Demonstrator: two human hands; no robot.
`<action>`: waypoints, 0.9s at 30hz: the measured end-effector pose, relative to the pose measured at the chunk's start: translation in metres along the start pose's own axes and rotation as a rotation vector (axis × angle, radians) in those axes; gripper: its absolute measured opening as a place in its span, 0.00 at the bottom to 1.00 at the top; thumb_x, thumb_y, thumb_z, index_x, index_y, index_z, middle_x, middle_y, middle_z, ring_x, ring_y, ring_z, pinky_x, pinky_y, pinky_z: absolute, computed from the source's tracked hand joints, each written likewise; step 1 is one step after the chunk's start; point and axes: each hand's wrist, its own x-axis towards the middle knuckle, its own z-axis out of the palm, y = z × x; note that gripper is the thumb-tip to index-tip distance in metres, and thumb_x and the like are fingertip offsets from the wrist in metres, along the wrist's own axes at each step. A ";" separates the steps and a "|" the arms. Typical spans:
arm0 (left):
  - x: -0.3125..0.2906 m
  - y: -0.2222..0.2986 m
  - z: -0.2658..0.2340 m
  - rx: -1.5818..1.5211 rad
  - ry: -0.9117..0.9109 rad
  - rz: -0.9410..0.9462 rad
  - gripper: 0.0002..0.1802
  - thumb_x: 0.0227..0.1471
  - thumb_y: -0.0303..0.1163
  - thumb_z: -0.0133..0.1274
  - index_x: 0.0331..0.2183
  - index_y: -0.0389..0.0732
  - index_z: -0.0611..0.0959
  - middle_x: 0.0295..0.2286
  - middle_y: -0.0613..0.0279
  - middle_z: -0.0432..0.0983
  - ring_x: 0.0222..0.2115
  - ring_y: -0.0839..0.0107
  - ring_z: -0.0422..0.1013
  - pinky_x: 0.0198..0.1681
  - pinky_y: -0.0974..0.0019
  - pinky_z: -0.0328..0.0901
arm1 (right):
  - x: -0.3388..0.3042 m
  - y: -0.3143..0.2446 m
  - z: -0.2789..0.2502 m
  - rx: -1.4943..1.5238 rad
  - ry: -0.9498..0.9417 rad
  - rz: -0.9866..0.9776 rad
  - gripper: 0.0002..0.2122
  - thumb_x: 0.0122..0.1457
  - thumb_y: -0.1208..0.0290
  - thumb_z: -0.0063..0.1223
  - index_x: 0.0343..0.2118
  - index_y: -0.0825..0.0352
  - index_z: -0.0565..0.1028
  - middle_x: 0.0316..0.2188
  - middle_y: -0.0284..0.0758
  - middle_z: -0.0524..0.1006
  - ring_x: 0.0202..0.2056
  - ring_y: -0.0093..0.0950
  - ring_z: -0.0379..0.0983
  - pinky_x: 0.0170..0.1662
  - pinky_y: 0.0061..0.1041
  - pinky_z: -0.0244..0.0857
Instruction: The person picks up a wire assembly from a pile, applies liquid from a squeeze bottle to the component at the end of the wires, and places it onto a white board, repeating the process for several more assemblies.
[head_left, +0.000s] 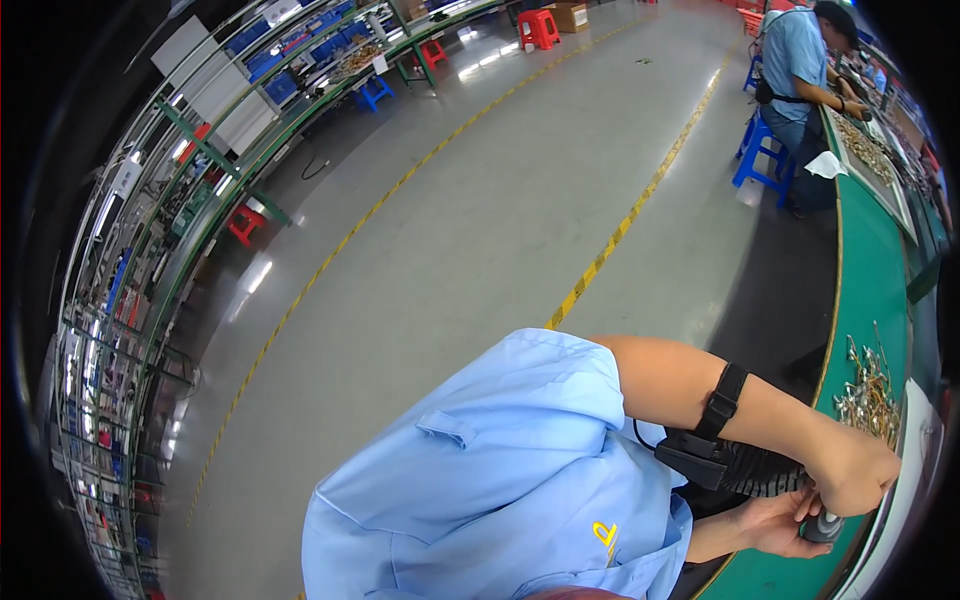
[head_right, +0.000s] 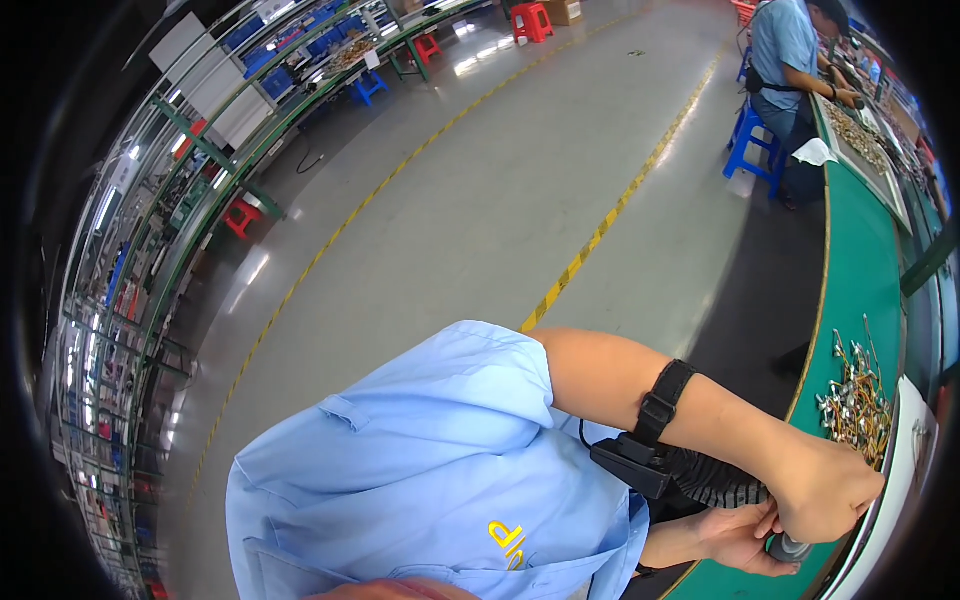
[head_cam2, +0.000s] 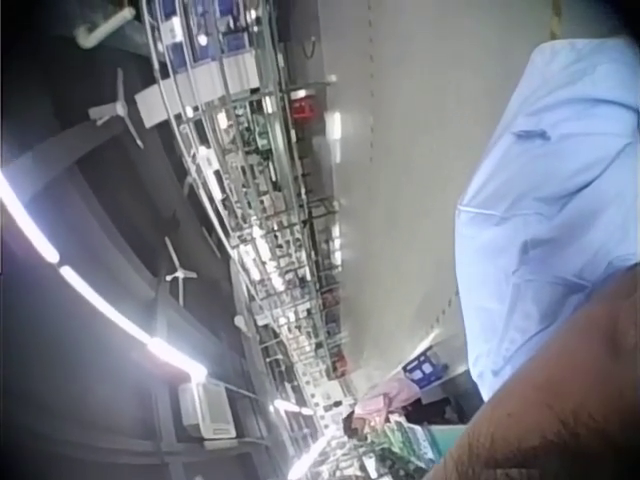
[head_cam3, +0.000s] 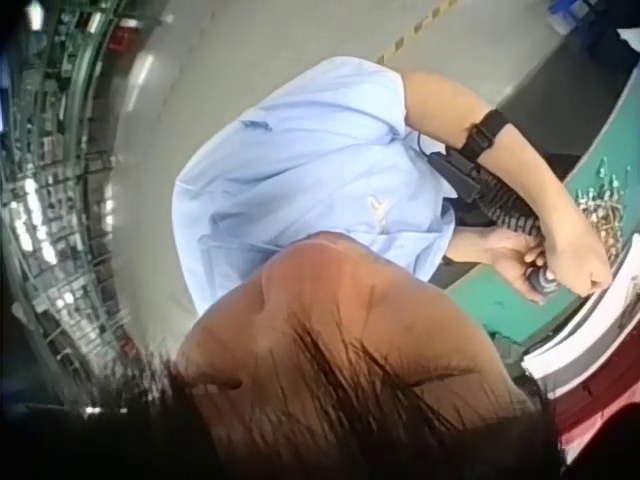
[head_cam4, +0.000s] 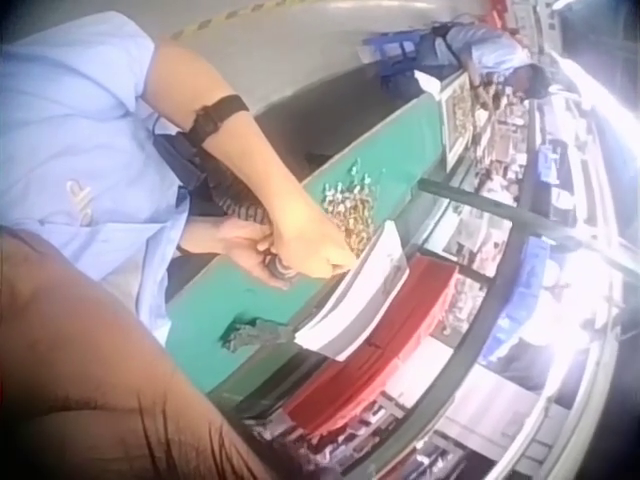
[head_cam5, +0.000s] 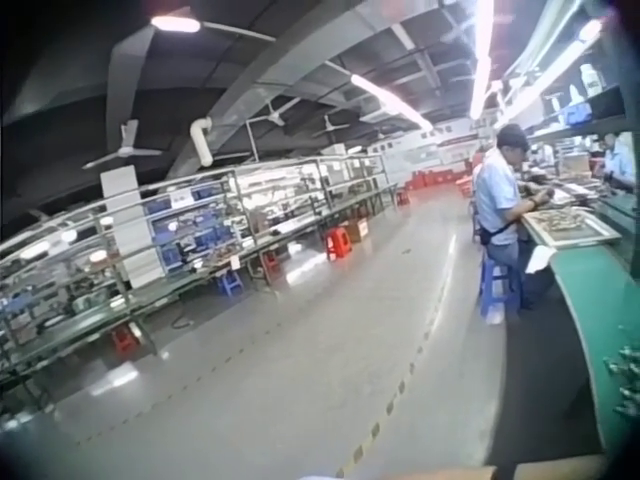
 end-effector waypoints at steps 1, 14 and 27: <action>0.001 0.002 0.003 0.001 -0.017 0.008 0.12 0.39 0.24 0.42 0.22 0.30 0.79 0.23 0.44 0.77 0.26 0.56 0.76 0.27 0.58 0.71 | -0.002 -0.004 0.001 -0.020 0.025 -0.033 0.22 0.57 0.56 0.52 0.34 0.75 0.64 0.24 0.38 0.65 0.22 0.22 0.61 0.41 0.21 0.59; 0.033 0.028 0.071 -0.178 -0.459 0.170 0.11 0.36 0.21 0.40 0.12 0.31 0.76 0.15 0.47 0.73 0.14 0.61 0.73 0.17 0.61 0.66 | -0.052 -0.090 -0.003 -0.302 0.459 -0.524 0.20 0.56 0.54 0.53 0.32 0.71 0.66 0.25 0.35 0.65 0.24 0.22 0.61 0.39 0.19 0.59; 0.046 0.058 0.189 -0.474 -0.902 0.337 0.12 0.38 0.21 0.42 0.08 0.34 0.70 0.12 0.48 0.69 0.13 0.61 0.69 0.16 0.59 0.62 | -0.140 -0.119 0.054 -0.583 0.578 -0.950 0.16 0.58 0.56 0.49 0.34 0.67 0.68 0.27 0.32 0.67 0.31 0.24 0.64 0.36 0.21 0.61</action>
